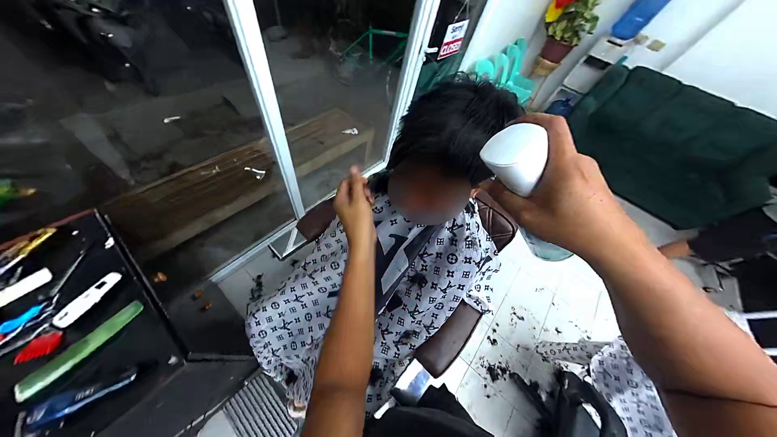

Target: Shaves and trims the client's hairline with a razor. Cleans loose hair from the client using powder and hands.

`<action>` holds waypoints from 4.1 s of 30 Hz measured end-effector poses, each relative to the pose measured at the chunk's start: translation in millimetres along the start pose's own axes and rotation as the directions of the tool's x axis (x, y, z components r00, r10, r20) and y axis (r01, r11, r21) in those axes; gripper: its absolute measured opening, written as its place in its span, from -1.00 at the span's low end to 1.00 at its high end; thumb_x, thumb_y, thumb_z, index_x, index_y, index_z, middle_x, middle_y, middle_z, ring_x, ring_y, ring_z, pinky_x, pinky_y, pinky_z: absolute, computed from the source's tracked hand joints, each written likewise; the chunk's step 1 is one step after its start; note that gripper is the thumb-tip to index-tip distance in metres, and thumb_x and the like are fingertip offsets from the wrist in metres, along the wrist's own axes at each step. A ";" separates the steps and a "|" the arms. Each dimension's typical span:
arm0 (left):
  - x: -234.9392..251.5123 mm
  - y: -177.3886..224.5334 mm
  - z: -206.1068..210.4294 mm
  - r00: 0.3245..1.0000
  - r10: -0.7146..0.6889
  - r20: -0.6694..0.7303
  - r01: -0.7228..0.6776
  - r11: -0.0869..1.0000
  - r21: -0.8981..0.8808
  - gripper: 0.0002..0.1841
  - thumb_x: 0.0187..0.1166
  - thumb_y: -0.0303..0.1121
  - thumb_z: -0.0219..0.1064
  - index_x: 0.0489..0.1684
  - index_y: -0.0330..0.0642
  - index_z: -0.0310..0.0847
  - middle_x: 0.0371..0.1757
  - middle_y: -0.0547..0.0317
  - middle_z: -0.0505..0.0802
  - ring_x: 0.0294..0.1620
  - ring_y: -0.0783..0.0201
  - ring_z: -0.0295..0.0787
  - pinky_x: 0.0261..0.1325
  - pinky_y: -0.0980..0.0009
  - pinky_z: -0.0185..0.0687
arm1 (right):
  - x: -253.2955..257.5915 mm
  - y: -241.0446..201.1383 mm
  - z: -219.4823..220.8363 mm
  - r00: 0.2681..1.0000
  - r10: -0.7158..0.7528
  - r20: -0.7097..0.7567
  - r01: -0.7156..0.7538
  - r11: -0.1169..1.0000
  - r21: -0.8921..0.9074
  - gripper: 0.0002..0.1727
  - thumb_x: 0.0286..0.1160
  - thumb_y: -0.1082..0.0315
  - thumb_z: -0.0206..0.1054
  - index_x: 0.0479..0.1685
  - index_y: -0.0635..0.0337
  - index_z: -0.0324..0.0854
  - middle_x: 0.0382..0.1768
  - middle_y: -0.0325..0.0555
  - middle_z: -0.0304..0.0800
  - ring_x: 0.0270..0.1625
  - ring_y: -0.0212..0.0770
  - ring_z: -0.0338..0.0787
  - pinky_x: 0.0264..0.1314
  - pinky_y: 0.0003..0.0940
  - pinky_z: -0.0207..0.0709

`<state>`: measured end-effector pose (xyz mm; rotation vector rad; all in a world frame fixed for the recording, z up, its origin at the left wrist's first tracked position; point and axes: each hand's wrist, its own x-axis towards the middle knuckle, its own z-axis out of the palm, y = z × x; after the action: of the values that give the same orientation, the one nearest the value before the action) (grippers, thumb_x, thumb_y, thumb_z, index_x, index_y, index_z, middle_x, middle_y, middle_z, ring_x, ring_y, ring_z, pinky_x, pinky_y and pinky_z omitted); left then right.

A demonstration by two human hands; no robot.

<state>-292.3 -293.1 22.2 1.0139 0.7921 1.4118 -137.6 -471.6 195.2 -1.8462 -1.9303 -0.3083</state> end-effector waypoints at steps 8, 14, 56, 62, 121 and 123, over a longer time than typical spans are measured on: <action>36.4 61.0 127.6 0.496 0.235 0.836 -0.824 0.431 0.368 -0.41 0.59 0.28 0.23 0.51 0.26 0.64 0.66 0.18 0.58 0.74 -0.03 0.34 0.61 -0.45 0.11 | -17.9 -15.5 -18.7 0.970 0.206 -0.131 -0.216 0.974 -0.068 -0.14 0.44 0.05 0.46 0.72 0.08 0.15 0.11 0.12 0.79 0.02 0.05 0.86 0.01 0.13 0.71; 44.7 54.3 135.2 0.515 0.169 0.840 -0.822 0.375 0.429 -0.23 0.32 0.35 0.42 0.57 0.25 0.57 0.65 0.00 0.56 0.70 -0.16 0.35 0.47 -0.41 0.34 | -44.4 1.2 -23.5 0.947 0.285 -0.146 -0.294 0.955 -0.047 -0.13 0.40 0.06 0.47 0.71 0.11 0.17 0.09 0.08 0.82 0.02 -0.05 0.87 0.04 0.06 0.73; 21.0 52.2 -12.3 0.974 0.180 0.135 -0.177 0.984 -0.033 -0.79 0.76 -0.31 0.20 0.18 -0.18 0.55 -0.09 0.34 0.74 -0.19 0.47 0.70 -0.16 0.46 0.70 | -12.9 0.3 7.4 0.988 0.143 -0.060 -0.138 0.987 0.078 -0.15 0.45 0.08 0.50 0.68 0.15 0.16 0.06 0.02 0.79 -0.01 -0.18 0.85 0.01 -0.18 0.74; 35.9 98.1 108.4 0.645 0.356 0.676 -0.578 0.806 0.127 -0.56 0.85 -0.24 -0.07 0.36 -0.38 0.58 0.17 -0.01 0.86 0.25 0.22 0.80 0.41 0.14 0.64 | 0.9 14.9 18.3 0.965 0.237 -0.113 -0.230 0.971 0.070 -0.12 0.43 0.05 0.50 0.69 0.21 0.16 0.15 0.14 0.74 0.08 -0.11 0.82 0.15 -0.10 0.70; -13.4 62.2 54.3 0.687 0.586 0.429 -0.725 0.590 0.355 -0.66 0.62 -0.22 0.28 0.19 -0.21 0.76 0.30 -0.16 0.73 0.39 0.01 0.62 0.40 0.13 0.55 | -93.2 1.8 24.8 0.933 0.261 -0.248 -0.247 0.965 0.086 -0.14 0.41 0.17 0.54 0.63 0.29 0.14 0.09 0.03 0.77 0.06 -0.30 0.84 0.19 -0.26 0.74; -36.5 52.0 83.2 0.564 0.456 0.689 -0.821 0.397 0.410 -0.38 0.51 0.19 0.37 0.53 0.18 0.61 0.74 -0.12 0.42 0.82 -0.17 0.14 0.72 -0.35 0.01 | -85.7 12.9 32.5 0.927 0.287 -0.240 -0.275 0.958 0.084 -0.16 0.43 0.12 0.52 0.63 0.23 0.16 0.05 0.05 0.75 -0.05 -0.24 0.84 0.06 -0.19 0.73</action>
<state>-238.8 -342.3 97.6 2.4437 0.5357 1.3889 -130.0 -531.7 125.2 -1.9185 -1.4712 -0.3759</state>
